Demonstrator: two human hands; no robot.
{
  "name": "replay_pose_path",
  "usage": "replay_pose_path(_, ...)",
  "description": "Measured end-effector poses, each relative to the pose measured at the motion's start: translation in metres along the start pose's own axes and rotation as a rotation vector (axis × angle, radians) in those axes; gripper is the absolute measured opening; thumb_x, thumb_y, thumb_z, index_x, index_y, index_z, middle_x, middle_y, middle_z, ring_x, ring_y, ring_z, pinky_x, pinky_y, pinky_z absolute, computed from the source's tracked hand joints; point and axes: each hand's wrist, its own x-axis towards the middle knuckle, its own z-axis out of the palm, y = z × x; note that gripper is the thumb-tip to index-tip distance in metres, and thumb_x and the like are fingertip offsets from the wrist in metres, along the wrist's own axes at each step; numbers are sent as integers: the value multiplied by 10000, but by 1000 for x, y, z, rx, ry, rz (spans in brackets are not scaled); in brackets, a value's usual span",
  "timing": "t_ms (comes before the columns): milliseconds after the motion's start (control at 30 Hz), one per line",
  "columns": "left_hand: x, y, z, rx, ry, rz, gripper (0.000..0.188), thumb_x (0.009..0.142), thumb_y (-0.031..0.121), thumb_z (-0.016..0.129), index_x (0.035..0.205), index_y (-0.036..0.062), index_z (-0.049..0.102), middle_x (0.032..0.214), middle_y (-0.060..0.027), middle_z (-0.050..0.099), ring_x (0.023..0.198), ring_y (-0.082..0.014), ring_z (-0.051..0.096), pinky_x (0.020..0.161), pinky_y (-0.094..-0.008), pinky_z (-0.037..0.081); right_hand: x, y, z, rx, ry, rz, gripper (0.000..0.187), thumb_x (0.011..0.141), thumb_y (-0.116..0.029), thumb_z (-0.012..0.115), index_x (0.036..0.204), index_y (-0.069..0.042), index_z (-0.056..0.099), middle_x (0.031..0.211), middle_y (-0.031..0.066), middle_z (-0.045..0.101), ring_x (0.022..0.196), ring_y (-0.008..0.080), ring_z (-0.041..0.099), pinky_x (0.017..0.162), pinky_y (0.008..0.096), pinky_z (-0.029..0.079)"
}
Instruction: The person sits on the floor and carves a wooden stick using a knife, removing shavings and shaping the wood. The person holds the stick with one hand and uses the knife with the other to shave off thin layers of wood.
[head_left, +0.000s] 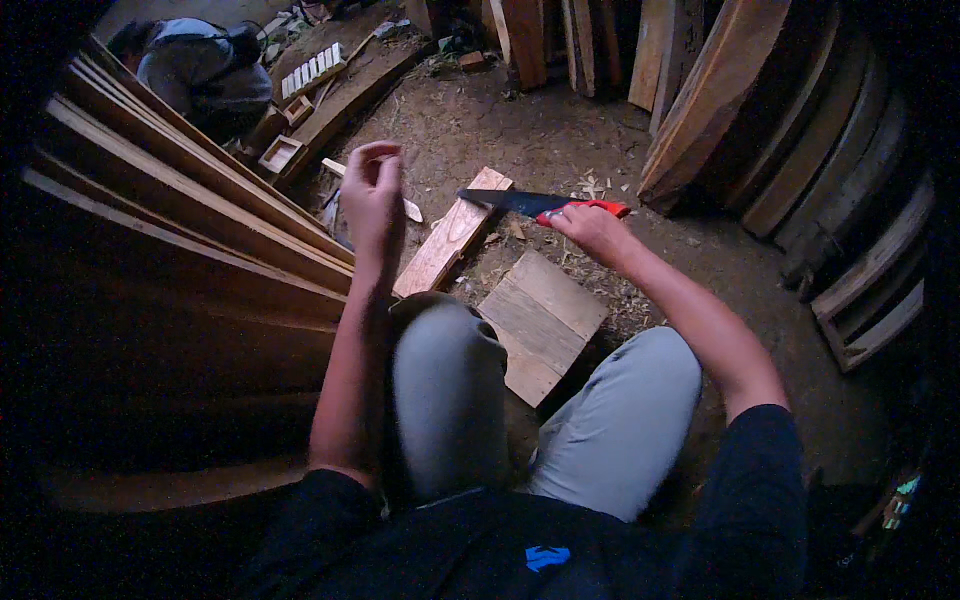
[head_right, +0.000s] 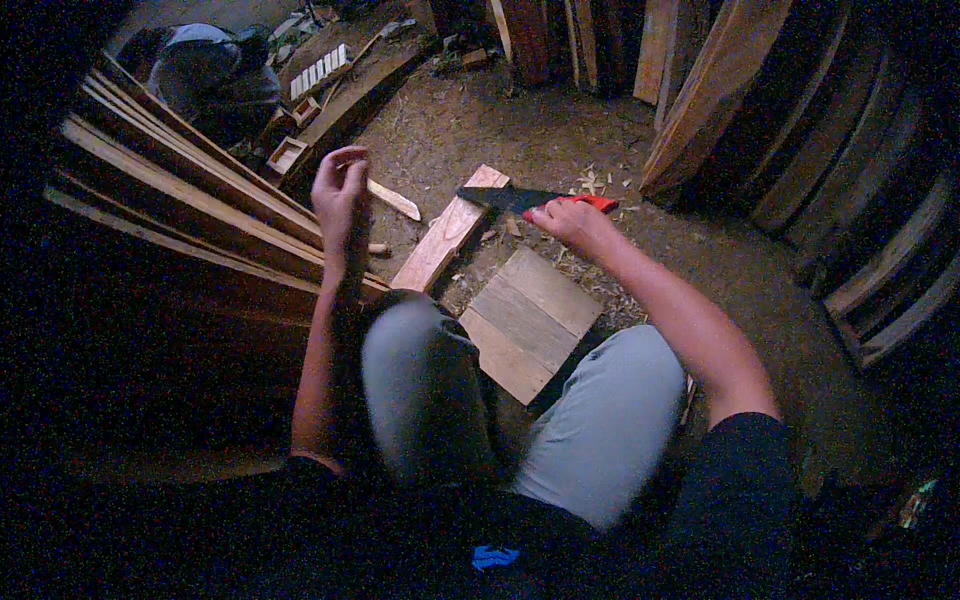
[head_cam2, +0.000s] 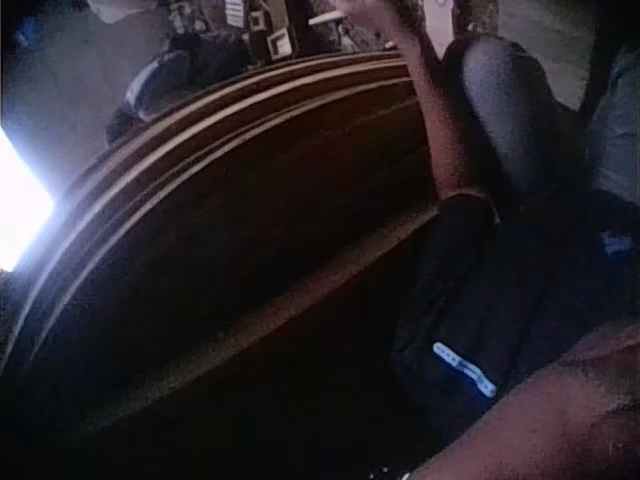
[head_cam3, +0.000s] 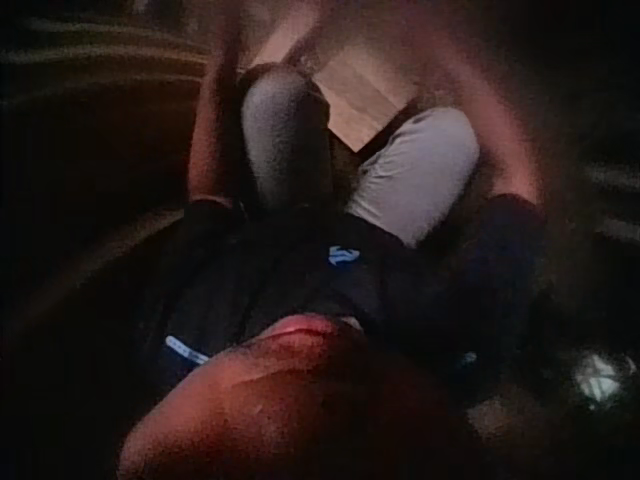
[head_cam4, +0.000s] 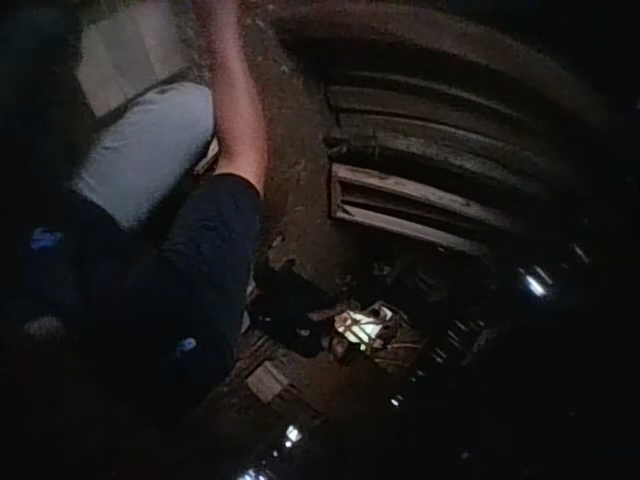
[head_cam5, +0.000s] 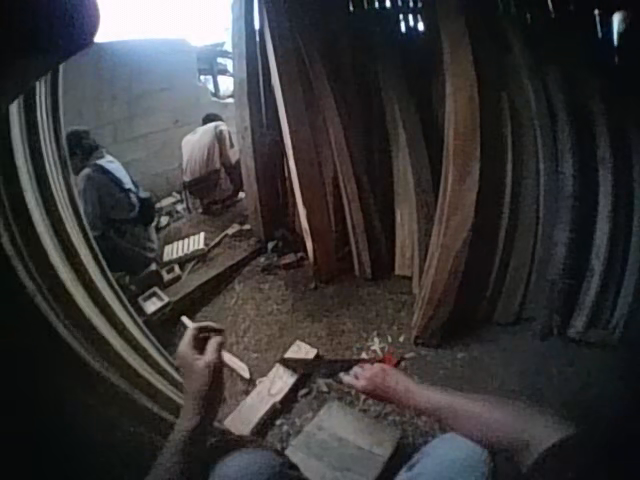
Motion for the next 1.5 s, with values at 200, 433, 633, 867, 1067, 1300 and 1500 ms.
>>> replay_pose_path(200, 14, -31, -9, -23, 138, -188, 131, 841, 105, 573, 931, 21, 621, 830, -27, 587, 763, -99, 529, 694, -241, 423, -3, -1, -4, -143, 12, -73, 238, 828, -114, 547, 1066, -114, 550, 804, 56, 562, 726, 201, 625, 554, 320, 518)
replay_pose_path(433, 12, -67, 3, -5, -229, -139, 105, 911, 110, 572, 982, 59, 630, 731, 20, 576, 528, -52, 495, 448, -204, 372, -1, -2, -11, -32, 135, 97, 156, 799, -55, 557, 951, -73, 524, 834, 106, 560, 748, 255, 619, 625, 381, 513)
replay_pose_path(633, -8, -22, 14, 18, -710, -579, 255, 946, 257, 515, 1085, 54, 586, 707, -22, 600, 500, -81, 520, 417, -233, 401, 40, 4, -33, 741, 379, 753, 286, 770, -51, 663, 966, -22, 457, 765, 110, 597, 625, 208, 610, 553, 330, 502)
replay_pose_path(867, -20, -9, 39, -52, -816, -224, 366, 919, 243, 603, 1230, 64, 531, 1046, -62, 625, 669, -82, 597, 468, -213, 478, 98, -11, -36, 1763, 589, 936, 293, 885, -177, 654, 1021, -38, 435, 737, 51, 567, 590, 125, 565, 507, 276, 484)
replay_pose_path(1067, -24, -14, 47, 257, -732, 359, 449, 792, 227, 742, 1163, 62, 551, 1065, -111, 577, 922, -229, 596, 764, -344, 497, 117, -37, -49, 1921, 614, 898, 313, 907, -208, 627, 1062, -39, 413, 763, 43, 553, 639, 119, 559, 579, 264, 488)
replay_pose_path(1300, -31, 6, 56, 537, -626, 303, 464, 735, 272, 762, 1094, 72, 548, 1005, -136, 606, 917, -311, 624, 762, -397, 502, 130, -46, -44, 1769, 686, 789, 373, 897, -224, 648, 1082, -29, 390, 911, 77, 588, 768, 114, 581, 671, 272, 501)
replay_pose_path(1500, -22, -32, 58, 230, -641, 186, 345, 747, 178, 750, 1006, -3, 610, 811, -89, 672, 721, -176, 656, 621, -324, 510, 130, -40, -43, 1732, 445, 692, 389, 899, -260, 646, 1130, -2, 469, 985, 103, 610, 813, 127, 602, 716, 273, 507)
